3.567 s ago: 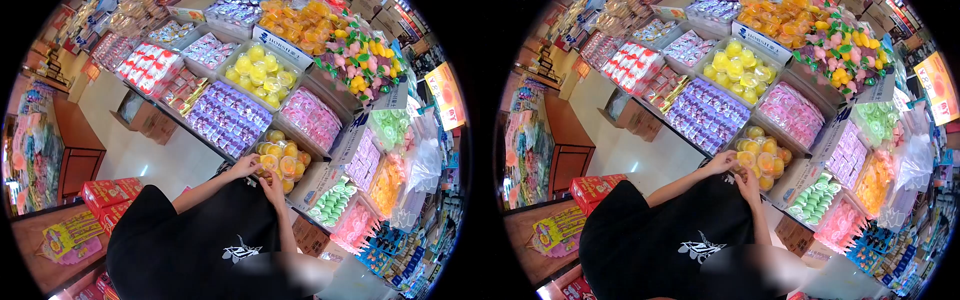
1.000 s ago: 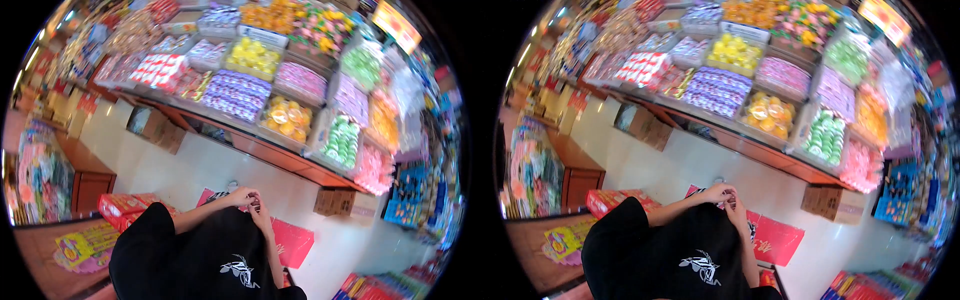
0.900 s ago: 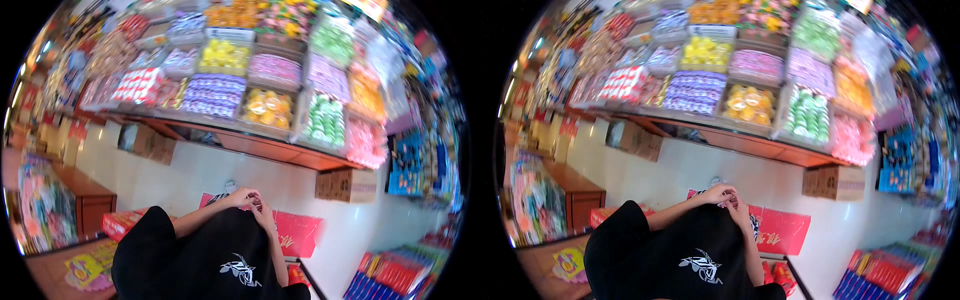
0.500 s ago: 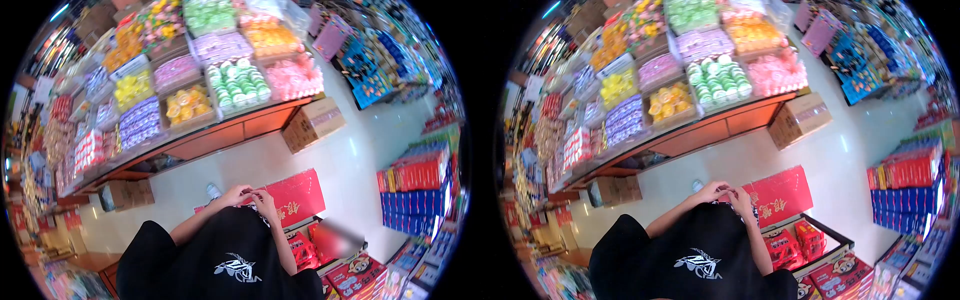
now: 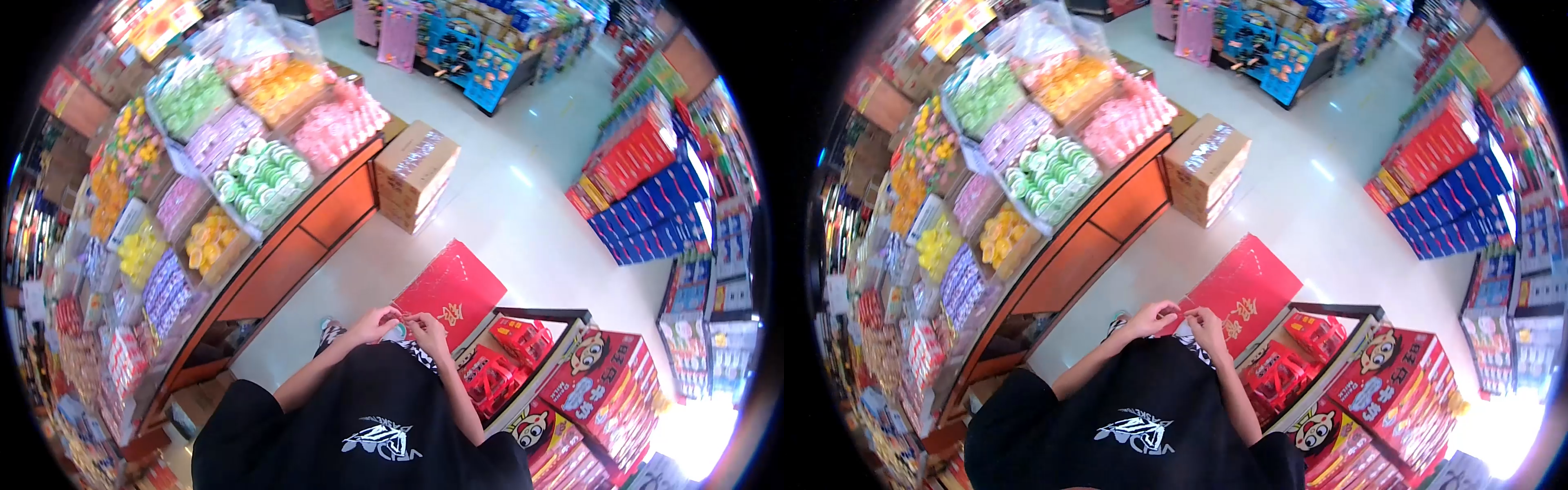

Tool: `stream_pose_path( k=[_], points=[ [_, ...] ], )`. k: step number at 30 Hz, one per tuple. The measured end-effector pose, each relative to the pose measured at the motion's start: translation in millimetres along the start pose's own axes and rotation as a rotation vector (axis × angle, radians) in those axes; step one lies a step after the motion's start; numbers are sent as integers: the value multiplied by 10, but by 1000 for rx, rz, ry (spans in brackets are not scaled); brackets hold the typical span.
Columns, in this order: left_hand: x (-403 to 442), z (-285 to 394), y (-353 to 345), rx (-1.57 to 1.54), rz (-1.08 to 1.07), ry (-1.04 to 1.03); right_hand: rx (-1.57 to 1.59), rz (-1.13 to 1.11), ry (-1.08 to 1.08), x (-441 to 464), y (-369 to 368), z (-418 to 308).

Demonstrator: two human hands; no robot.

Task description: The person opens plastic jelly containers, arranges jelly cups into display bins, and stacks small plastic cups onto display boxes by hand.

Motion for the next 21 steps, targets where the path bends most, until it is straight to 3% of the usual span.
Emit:
stream_pose_path(
  k=[5,8,14,21],
  points=[
    [152,121,-241,51,-137,96,14,111,-31,-217,243,106],
    [251,206,-308,124,-177,8,70,169,-42,-301,276,271],
    [726,2,-588,149,-340,70,88,337,-115,-516,536,484],
    [1527,471,-1049,181,-576,12,294,633,-268,-681,1134,458]
  ],
)
Point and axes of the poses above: each hand's wrist, its own x-axis towards the middle knuckle, its own y-axis out of the back of the hand, z = x × y, the point moved 5 cm from there along x, towards the middle knuckle, and after that the axes turned 2 degrees about x, right-handed, at the moved point
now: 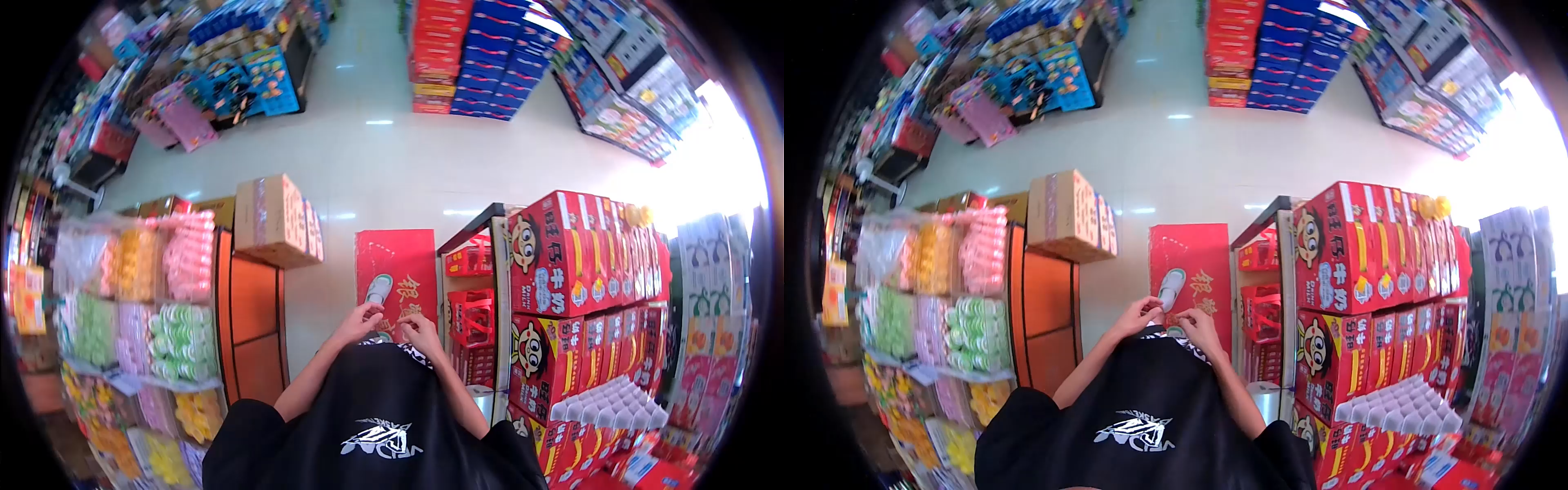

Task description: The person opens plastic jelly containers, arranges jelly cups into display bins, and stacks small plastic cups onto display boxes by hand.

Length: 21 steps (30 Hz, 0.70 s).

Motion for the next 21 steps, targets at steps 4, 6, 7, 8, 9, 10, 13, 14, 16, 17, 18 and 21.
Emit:
stream_pose_path(
  k=[4,6,7,8,9,10,13,14,16,17,18,21],
  points=[
    [628,211,21,46,-97,-120,6,181,62,166,199,-27],
    [895,332,29,51,-158,-119,94,322,124,296,263,-30],
    [1021,365,26,34,-188,-126,91,365,170,299,336,-209],
    [1152,396,18,25,-212,-143,87,405,184,299,418,-457],
    [1275,422,40,21,-228,-158,87,437,202,302,493,-692],
    [1375,475,56,21,-239,-169,82,505,248,309,578,-831],
    [1628,703,55,100,-317,-182,55,679,365,367,802,-1161],
    [1696,794,40,103,-346,-192,40,719,384,356,906,-1236],
    [1811,972,1,102,-395,-204,22,813,407,312,1086,-1365],
    [1878,1046,-11,99,-414,-217,68,861,389,281,1164,-1392],
    [1943,1102,-37,93,-432,-226,36,914,439,235,1254,-1471],
    [2088,1369,-151,43,-491,-246,3,986,537,65,1537,-1532]
  ],
)
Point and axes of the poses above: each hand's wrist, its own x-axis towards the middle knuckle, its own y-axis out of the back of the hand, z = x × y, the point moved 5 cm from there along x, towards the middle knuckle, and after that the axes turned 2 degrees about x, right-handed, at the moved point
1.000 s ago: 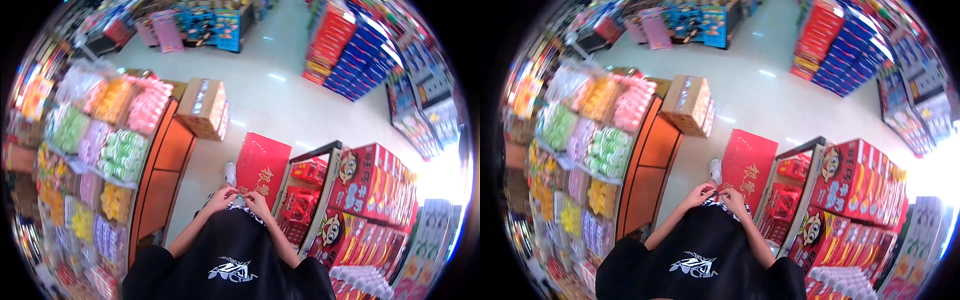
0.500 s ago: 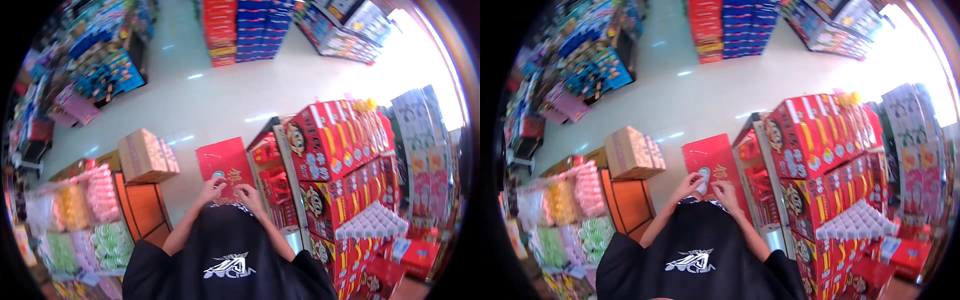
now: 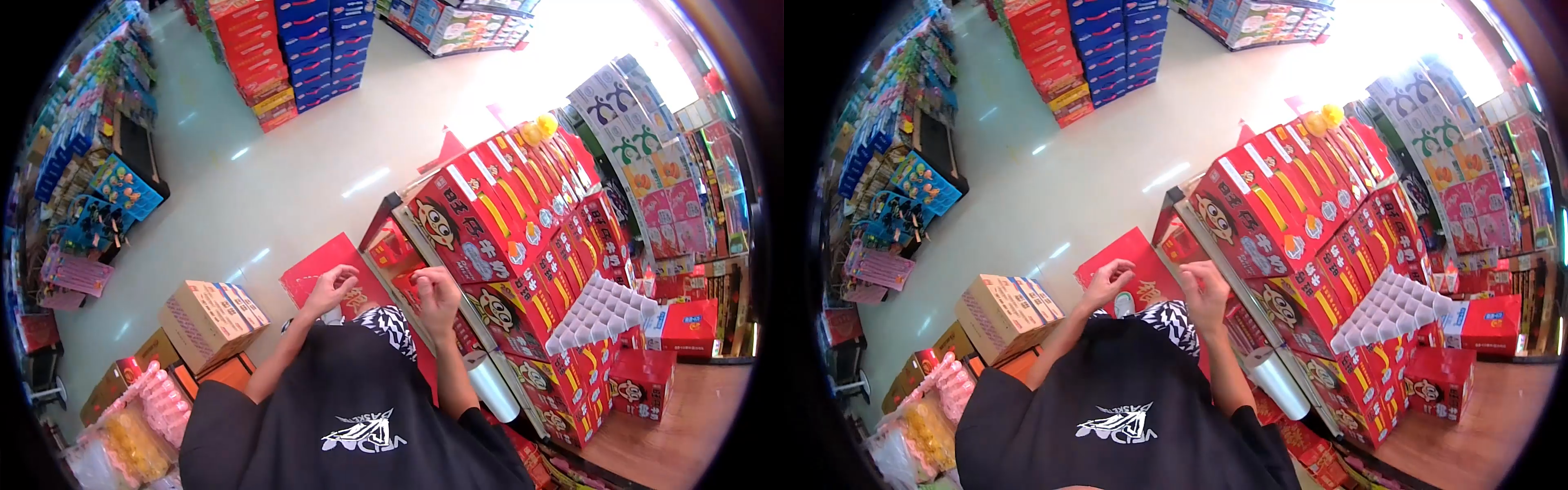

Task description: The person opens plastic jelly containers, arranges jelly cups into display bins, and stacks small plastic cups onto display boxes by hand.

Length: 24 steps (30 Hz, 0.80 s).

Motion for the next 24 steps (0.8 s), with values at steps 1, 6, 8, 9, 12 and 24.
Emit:
stream_pose_path(
  k=[1,6,8,9,12,24],
  points=[
    [76,125,-36,-59,-18,2,-22,37,-24,71,124,-109],
    [509,1147,-351,-396,-118,-268,-41,264,19,579,786,-312],
    [784,1533,-506,-561,-93,-475,-72,304,-109,840,1114,-105],
    [925,1814,-584,-548,-97,-551,-78,329,-124,990,1223,-14],
    [1490,2374,-922,-506,-119,-621,-78,392,-202,1494,1623,487],
    [3170,2717,-2241,-15,201,-648,-763,565,-191,2542,2210,1334]
  ],
)
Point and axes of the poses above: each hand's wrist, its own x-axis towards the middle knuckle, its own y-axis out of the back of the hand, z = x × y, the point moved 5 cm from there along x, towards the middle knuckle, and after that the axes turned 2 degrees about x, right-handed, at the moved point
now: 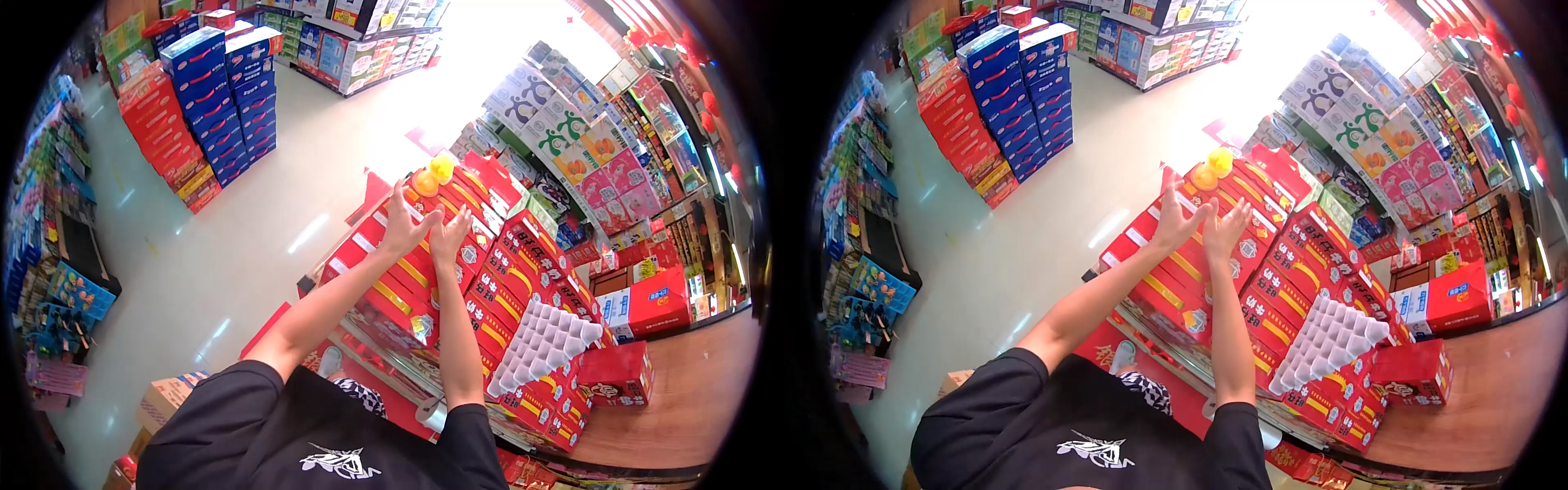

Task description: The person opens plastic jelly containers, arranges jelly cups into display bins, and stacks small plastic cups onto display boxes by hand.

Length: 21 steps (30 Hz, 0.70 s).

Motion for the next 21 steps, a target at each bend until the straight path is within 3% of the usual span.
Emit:
stream_pose_path(
  k=[6,10,15,18,21],
  points=[
    [451,-143,-345,253,149,-105,67,105,-107,569,-183,22],
    [679,-235,-523,290,76,-92,441,318,-235,884,-283,134],
    [932,-389,-604,212,103,-96,417,191,-69,931,-347,2],
    [1026,-473,-662,247,121,-79,283,156,165,956,-423,-91],
    [1002,-495,-659,239,71,-42,386,135,108,963,-379,-119]
  ],
)
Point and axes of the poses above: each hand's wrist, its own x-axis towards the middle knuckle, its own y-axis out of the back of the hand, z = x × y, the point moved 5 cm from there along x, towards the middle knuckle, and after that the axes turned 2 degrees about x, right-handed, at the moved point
